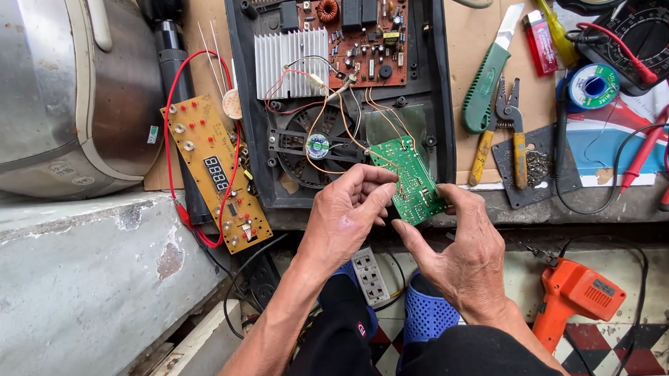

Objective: Repairing an induction cooker by soldering wires onto its main circuit board.

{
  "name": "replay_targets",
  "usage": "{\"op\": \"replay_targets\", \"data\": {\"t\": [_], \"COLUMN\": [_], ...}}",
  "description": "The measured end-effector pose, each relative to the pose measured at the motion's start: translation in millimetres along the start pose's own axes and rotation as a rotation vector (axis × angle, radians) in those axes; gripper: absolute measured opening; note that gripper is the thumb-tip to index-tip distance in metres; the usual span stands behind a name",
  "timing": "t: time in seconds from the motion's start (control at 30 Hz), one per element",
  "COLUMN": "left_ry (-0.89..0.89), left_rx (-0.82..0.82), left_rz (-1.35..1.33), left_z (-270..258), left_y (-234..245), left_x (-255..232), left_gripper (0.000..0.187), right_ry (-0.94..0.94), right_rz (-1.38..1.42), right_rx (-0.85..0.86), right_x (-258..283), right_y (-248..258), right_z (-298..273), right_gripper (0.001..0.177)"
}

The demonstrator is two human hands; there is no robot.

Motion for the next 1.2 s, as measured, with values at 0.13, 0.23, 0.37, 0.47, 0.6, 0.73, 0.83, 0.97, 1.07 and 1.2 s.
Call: {"op": "replay_targets", "data": {"t": [0.13,0.23,0.37,0.47,0.6,0.73,0.83,0.97,1.07,1.2], "left_ry": [-0.002,-0.012,0.003,-0.002,-0.015,-0.003,-0.012,0.0,0.024,0.105], "left_rx": [0.006,0.007,0.003,0.006,0.0,-0.001,0.001,-0.057,-0.107,-0.16], "left_rz": [-0.021,-0.018,-0.011,-0.003,-0.007,-0.011,-0.028,0.001,0.003,-0.006], "left_z": [0.3,-0.4,-2.5,-4.0,-5.2,-4.9,-5.1,-6.2,-5.7,-6.2], "left_y": [-2.4,-4.0,-4.7,-4.8,-5.0,-4.9,-5.0,0.4,6.9,13.7], "left_x": [0.5,-0.3,-1.8,-2.7,-2.4,-1.1,-0.5,1.1,2.0,4.1], "left_gripper": [0.018,0.018,0.02,0.021,0.021,0.022,0.023,0.027,0.028,0.028], "right_ry": [-0.016,-0.029,-0.031,-0.027,-0.033,-0.03,-0.036,0.016,0.045,0.037], "right_rz": [0.027,0.044,0.061,0.072,0.072,0.073,0.078,0.1,0.113,0.111], "right_rx": [0.011,0.013,0.012,0.007,0.009,0.009,0.015,-0.008,-0.017,-0.008], "right_x": [-4.6,-6.8,-7.5,-6.4,-6.8,-7.3,-8.0,-1.8,1.9,0.0], "right_y": [-1.0,-1.1,-0.9,-0.5,-1.9,-2.7,-4.8,-4.9,-6.1,-9.7], "right_z": [-2.5,-3.4,-3.4,-2.7,-4.5,-4.4,-4.5,-1.0,0.1,-2.5], "right_gripper": [0.071,0.07,0.069,0.067,0.068,0.068,0.068,0.069,0.071,0.077]}}
Point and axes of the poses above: each hand's wrist, its own z-axis towards the middle knuckle, its own y-axis out of the back of the hand, x = y × z, the point moved 10 cm from there along z, towards the middle knuckle, and after that the axes turned 13 degrees about y, right-handed, at the moved point
